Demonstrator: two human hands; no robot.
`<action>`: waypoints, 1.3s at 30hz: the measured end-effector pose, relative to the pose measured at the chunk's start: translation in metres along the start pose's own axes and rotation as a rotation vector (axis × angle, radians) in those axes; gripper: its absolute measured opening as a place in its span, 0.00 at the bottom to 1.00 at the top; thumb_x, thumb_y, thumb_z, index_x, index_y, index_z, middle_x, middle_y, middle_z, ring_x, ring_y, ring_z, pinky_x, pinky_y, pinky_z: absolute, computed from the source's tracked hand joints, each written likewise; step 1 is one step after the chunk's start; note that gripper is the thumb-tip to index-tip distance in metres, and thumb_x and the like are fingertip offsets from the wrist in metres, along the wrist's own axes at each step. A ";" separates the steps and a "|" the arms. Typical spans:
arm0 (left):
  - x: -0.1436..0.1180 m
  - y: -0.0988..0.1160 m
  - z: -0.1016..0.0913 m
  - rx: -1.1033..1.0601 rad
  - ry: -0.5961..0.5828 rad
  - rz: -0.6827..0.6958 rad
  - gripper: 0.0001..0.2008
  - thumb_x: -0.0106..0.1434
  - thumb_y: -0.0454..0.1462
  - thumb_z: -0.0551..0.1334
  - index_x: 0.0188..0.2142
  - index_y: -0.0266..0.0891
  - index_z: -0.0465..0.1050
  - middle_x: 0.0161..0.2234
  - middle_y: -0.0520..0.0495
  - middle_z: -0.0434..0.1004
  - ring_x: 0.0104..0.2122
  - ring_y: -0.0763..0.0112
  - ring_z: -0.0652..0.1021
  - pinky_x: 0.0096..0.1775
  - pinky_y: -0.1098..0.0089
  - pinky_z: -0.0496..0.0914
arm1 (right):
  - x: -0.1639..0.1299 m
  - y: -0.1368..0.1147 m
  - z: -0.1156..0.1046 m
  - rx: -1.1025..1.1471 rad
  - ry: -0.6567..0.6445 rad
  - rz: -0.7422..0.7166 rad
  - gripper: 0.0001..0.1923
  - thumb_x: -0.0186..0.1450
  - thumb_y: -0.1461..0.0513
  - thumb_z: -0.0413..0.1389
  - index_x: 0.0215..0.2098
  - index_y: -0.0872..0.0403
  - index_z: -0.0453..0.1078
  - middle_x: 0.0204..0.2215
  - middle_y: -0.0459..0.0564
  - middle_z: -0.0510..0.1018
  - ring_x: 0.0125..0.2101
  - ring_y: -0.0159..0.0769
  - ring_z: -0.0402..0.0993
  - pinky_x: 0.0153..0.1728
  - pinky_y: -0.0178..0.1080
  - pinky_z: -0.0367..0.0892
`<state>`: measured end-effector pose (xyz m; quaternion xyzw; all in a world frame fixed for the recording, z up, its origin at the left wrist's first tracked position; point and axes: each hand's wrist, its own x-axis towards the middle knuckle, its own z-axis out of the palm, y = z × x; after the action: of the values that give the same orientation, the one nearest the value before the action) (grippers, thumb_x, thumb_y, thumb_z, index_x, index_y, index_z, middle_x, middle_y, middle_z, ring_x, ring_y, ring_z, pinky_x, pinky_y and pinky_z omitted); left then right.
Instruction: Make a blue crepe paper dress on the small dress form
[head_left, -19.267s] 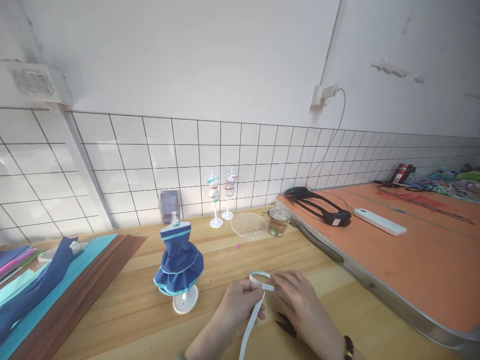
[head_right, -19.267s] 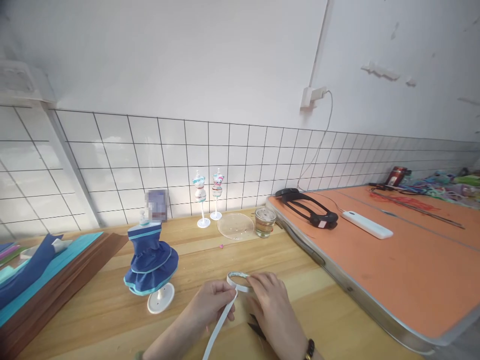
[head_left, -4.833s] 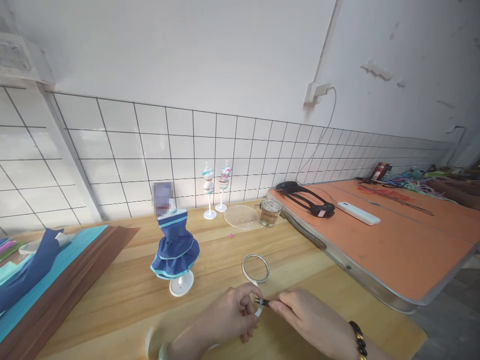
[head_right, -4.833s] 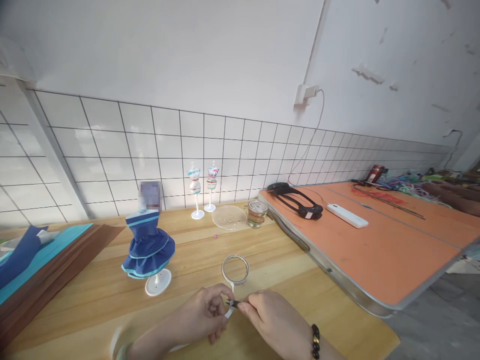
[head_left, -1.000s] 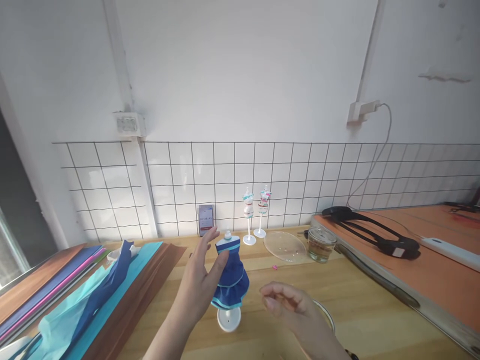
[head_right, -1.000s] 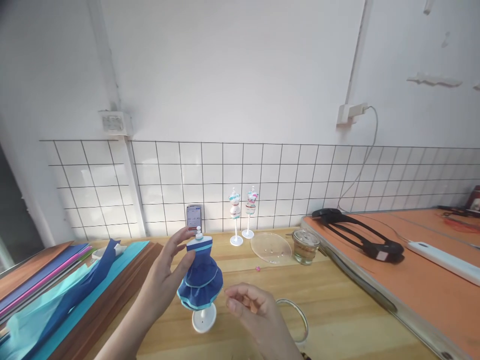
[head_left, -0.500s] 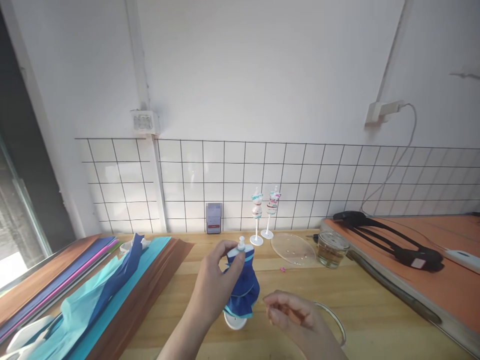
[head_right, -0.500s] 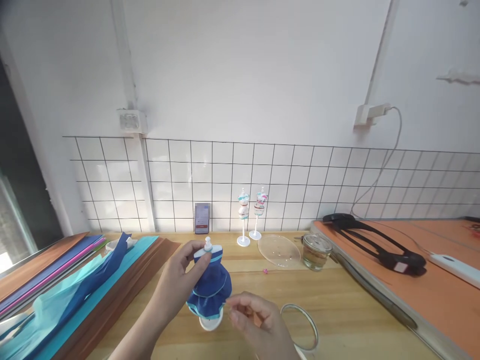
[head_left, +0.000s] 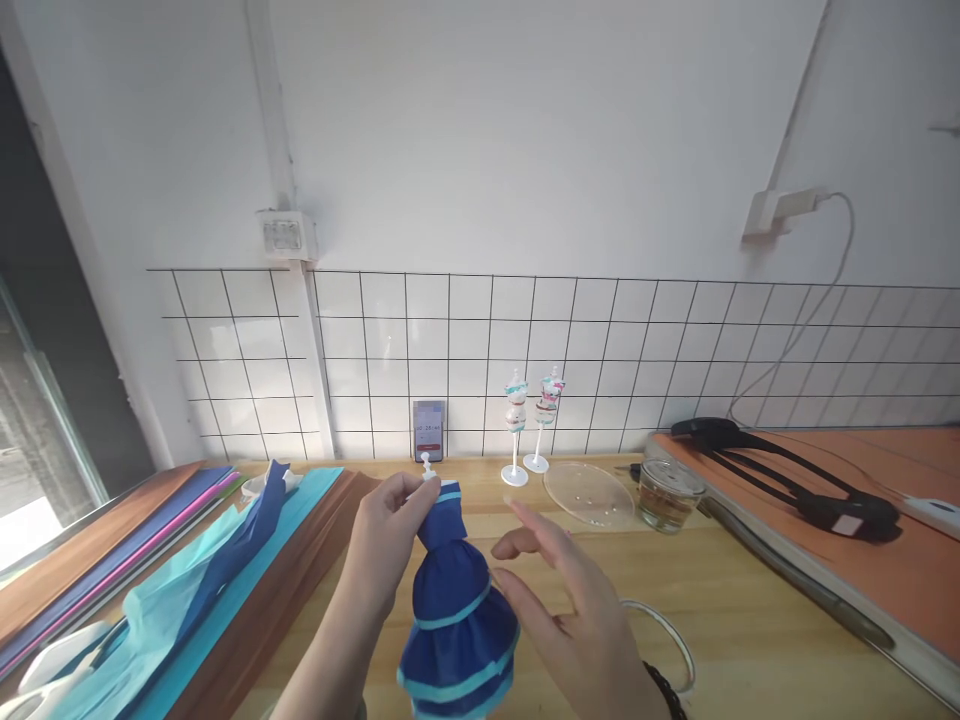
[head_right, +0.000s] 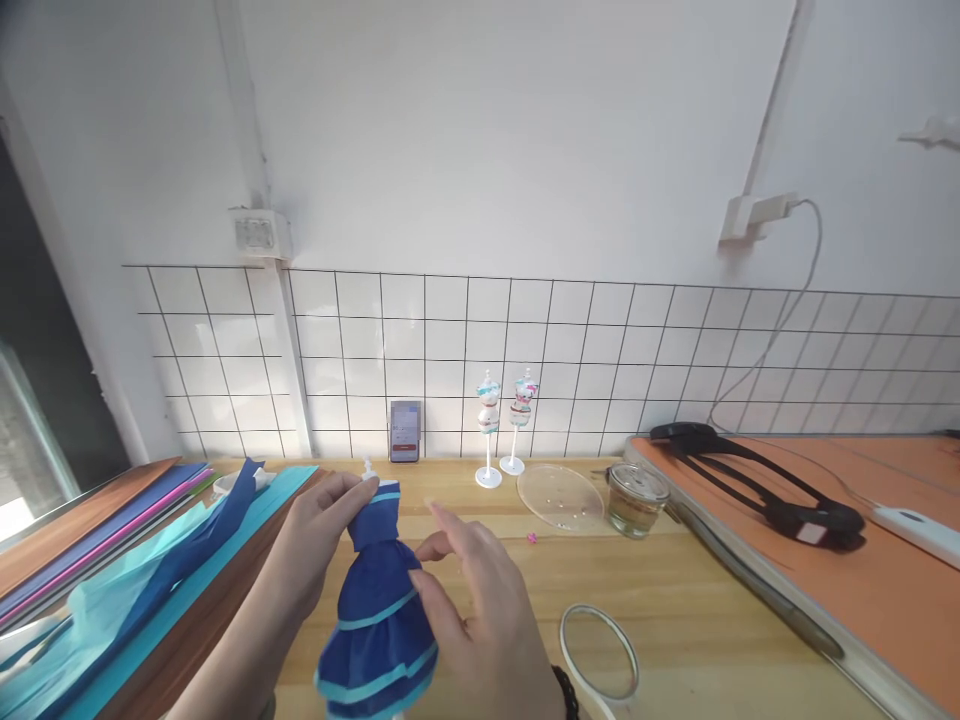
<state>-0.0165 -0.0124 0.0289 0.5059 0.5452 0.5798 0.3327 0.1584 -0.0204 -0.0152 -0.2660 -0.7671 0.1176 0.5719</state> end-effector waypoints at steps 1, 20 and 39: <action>0.000 -0.001 0.001 0.001 -0.017 -0.027 0.17 0.56 0.46 0.60 0.18 0.40 0.62 0.17 0.56 0.61 0.21 0.72 0.66 0.26 0.72 0.60 | 0.003 -0.002 -0.001 -0.044 -0.028 -0.084 0.28 0.64 0.70 0.51 0.61 0.48 0.53 0.34 0.48 0.76 0.36 0.36 0.72 0.41 0.43 0.70; 0.002 -0.020 0.026 0.130 -0.112 -0.138 0.16 0.52 0.43 0.58 0.15 0.42 0.54 0.16 0.59 0.52 0.20 0.74 0.59 0.23 0.73 0.54 | 0.011 0.006 0.001 -0.467 -0.223 -0.479 0.28 0.64 0.73 0.47 0.62 0.58 0.49 0.30 0.51 0.76 0.32 0.41 0.69 0.33 0.46 0.64; 0.009 -0.022 0.013 0.134 0.056 -0.084 0.17 0.54 0.44 0.59 0.15 0.40 0.58 0.15 0.57 0.59 0.21 0.71 0.65 0.25 0.72 0.58 | 0.011 0.006 0.007 0.618 -0.295 0.764 0.10 0.58 0.52 0.60 0.34 0.45 0.79 0.25 0.44 0.68 0.29 0.31 0.64 0.31 0.34 0.63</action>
<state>-0.0102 0.0038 0.0087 0.4875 0.6126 0.5413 0.3067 0.1513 -0.0087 -0.0114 -0.3264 -0.6171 0.5758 0.4256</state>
